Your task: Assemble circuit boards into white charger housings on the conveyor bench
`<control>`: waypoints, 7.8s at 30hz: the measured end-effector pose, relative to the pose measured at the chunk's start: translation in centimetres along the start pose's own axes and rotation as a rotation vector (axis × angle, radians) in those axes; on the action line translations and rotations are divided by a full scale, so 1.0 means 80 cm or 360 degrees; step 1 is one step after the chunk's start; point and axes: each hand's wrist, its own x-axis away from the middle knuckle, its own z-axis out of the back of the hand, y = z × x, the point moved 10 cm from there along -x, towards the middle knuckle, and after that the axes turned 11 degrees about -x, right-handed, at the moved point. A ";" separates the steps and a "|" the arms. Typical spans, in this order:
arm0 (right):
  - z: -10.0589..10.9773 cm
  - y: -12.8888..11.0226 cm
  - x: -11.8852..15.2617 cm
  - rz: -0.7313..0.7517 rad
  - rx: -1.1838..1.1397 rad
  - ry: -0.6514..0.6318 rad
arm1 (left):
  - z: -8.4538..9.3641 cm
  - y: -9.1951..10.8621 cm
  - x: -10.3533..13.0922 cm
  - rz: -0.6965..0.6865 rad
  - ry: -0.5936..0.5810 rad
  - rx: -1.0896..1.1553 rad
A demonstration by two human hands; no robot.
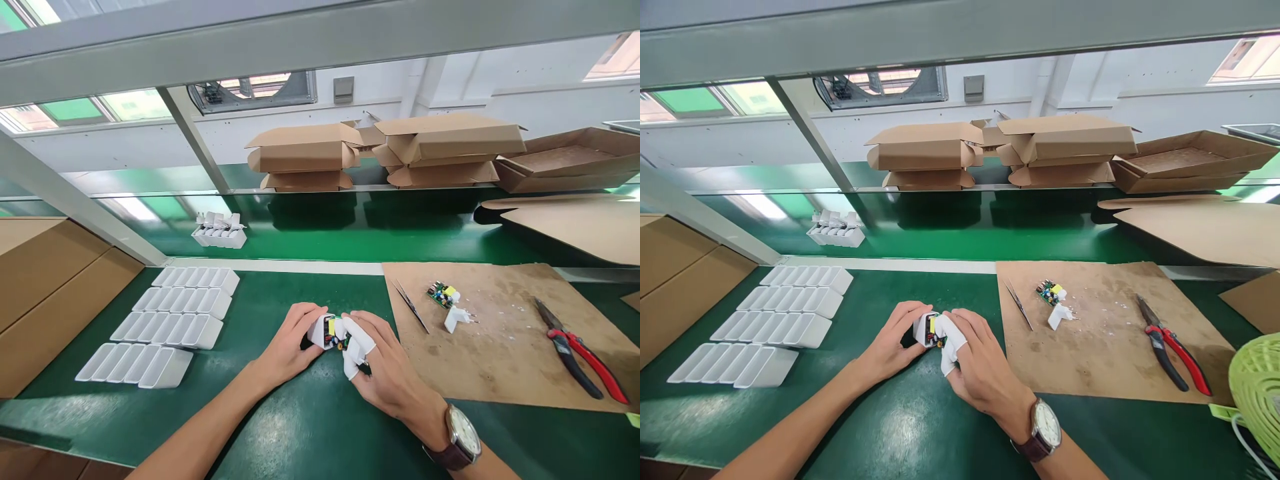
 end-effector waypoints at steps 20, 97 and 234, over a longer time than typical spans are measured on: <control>0.002 0.008 -0.004 -0.0050 -0.0328 0.0005 | -0.023 0.004 0.004 0.0133 -0.0280 0.0333; -0.027 0.025 -0.001 -0.0031 -0.0294 0.0051 | 0.012 -0.003 0.007 0.0183 0.0244 0.0517; 0.185 0.195 0.060 -0.1405 0.0497 0.0178 | 0.087 0.023 -0.001 0.0102 -0.0049 0.0047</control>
